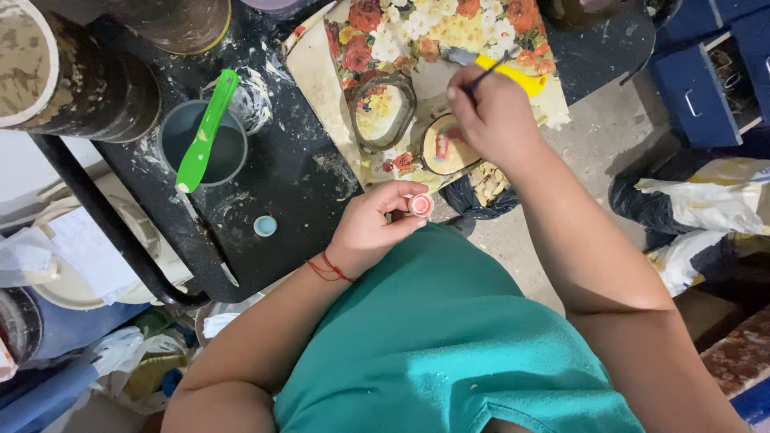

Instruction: The person is crafting a decorative item, possibly a painted coconut shell, using a metal tool to shape a colorful clay-like material. They then use a brush to apply a liquid from a small bottle onto the item and a utility knife to trim the edges.

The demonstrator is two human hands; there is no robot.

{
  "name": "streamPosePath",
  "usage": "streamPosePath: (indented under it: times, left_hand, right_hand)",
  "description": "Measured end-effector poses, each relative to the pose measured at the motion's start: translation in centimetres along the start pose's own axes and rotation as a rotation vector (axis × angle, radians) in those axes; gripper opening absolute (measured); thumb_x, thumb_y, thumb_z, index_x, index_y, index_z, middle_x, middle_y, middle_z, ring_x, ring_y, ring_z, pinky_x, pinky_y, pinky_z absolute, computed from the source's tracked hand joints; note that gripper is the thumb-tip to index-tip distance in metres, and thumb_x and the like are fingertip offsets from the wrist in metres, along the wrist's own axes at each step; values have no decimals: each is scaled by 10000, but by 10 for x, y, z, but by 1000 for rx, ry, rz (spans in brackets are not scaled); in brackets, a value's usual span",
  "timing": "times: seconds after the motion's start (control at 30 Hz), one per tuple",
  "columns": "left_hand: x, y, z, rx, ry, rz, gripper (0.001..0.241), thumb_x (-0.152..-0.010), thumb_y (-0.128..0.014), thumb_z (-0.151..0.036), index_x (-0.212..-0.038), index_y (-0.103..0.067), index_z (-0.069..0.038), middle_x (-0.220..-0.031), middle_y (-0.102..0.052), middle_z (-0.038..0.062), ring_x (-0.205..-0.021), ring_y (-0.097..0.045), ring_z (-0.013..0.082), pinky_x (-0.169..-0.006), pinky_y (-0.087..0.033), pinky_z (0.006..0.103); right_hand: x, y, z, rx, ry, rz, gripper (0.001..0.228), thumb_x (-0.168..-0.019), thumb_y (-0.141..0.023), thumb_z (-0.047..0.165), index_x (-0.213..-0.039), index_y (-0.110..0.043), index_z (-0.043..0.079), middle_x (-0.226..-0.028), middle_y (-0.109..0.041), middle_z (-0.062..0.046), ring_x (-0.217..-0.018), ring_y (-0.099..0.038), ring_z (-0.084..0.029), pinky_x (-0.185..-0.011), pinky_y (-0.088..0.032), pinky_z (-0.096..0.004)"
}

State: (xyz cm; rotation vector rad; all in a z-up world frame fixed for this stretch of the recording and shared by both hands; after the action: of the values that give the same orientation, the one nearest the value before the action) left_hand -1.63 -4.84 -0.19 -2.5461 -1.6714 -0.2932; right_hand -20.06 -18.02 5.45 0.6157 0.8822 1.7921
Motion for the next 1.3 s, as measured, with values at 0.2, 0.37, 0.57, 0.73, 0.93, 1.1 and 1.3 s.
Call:
streamPosePath:
  times: [0.2,0.37,0.57,0.73,0.93,1.1,1.3]
  left_hand:
    - [-2,3,12,5,-33,-27,434,-868,-813,-190,-1283,-709,-260,-912,-823,-24,-813,-668,68,-737,-550,230]
    - [-1,6,12,37,-26,-26,437,-861,-821,-202,-1278,-706,-269,-913,-824,-39,-820,-658,28,-752,-544,203]
    - [-4,-3,11,-25,-42,-26,445,-849,-826,-209,-1274,-712,-275,-908,-824,-52,-876,-691,66,-818,-549,242]
    - [-2,5,-1,-45,-18,-14,414,-860,-814,-211,-1254,-725,-300,-889,-824,-54,-833,-655,45,-802,-529,226]
    - [-2,4,-3,-14,0,-14,394,-862,-805,-168,-1233,-728,-276,-871,-819,-38,-762,-598,51,-733,-507,209]
    - [-3,2,1,-26,-1,-27,382,-857,-813,-154,-1214,-739,-268,-856,-817,-42,-724,-591,44,-694,-500,200]
    - [-4,0,-3,-23,-2,-32,382,-840,-821,-148,-1198,-752,-262,-846,-816,-48,-701,-589,36,-664,-501,185]
  right_hand:
    - [40,-9,20,-166,291,-27,140,-1025,-595,136,-1009,-679,25,-827,-680,-227,-835,-673,-491,-739,-537,-565]
    - [68,-14,-13,-232,270,-90,78,-976,-640,113,-977,-686,51,-768,-625,-170,-778,-636,-458,-696,-514,-515]
    - [72,-9,3,-318,358,-101,114,-996,-620,111,-968,-703,38,-823,-654,-202,-790,-631,-463,-716,-526,-521]
    - [84,-5,-20,-385,251,-152,120,-983,-616,110,-951,-713,49,-823,-679,-157,-765,-651,-393,-731,-510,-485]
    - [97,-12,-72,-505,94,-233,143,-1001,-568,10,-995,-711,-2,-773,-666,-134,-738,-648,-256,-739,-516,-388]
    - [97,-19,-60,-616,27,-289,129,-1041,-595,9,-962,-695,-13,-735,-643,-128,-707,-617,-234,-726,-510,-366]
    - [92,-17,-48,-540,27,-386,129,-1070,-632,61,-1002,-723,-1,-744,-663,-135,-704,-629,-244,-709,-509,-357]
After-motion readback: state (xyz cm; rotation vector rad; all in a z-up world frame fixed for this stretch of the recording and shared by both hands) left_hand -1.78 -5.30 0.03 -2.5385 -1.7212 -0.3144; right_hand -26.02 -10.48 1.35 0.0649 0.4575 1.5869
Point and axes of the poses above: each hand's wrist, its own x-axis away from the middle knuckle, its own y-axis out of the back of the hand, z = x × y, the point moved 5 cm from there along -x, towards the middle knuckle
